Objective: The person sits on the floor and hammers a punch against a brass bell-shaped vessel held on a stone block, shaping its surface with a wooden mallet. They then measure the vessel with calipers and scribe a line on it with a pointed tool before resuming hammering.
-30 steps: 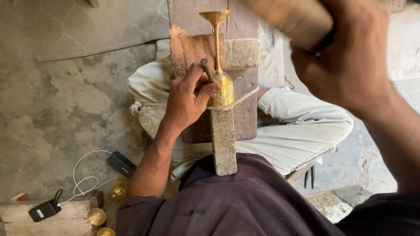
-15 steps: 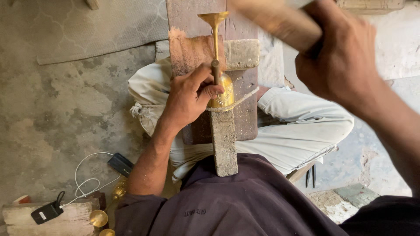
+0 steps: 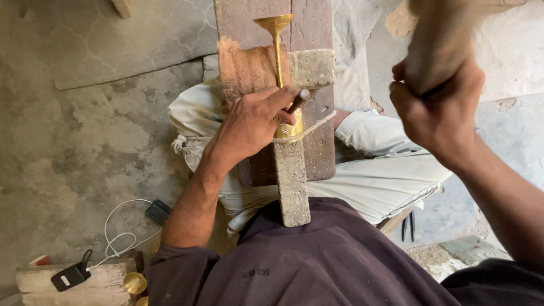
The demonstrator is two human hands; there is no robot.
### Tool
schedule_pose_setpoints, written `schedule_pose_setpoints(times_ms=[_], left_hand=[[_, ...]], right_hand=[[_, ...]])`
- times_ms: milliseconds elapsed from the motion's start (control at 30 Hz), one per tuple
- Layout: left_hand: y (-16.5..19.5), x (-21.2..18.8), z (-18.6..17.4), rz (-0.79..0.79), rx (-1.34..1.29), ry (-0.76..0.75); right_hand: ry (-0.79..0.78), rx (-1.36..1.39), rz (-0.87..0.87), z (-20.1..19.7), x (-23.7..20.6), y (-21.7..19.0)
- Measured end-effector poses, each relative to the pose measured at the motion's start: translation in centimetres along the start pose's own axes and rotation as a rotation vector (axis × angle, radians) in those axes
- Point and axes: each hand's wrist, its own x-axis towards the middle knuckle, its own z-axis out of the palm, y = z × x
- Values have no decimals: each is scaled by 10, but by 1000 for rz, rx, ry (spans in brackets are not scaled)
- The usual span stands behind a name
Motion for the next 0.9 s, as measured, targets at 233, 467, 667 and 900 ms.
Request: schedule_pose_setpoints(times_ms=[233, 467, 667, 900], left_hand=[[-2, 11, 4, -45, 15, 102], [9, 36, 1, -7, 15, -52], [13, 41, 0, -36, 66, -110], [13, 41, 5, -43, 4, -105]], right_hand=[[8, -558, -123, -12, -14, 27], [61, -301, 12, -12, -22, 46], [51, 328, 301, -8, -11, 34], [-12, -388, 32, 9, -4, 39]])
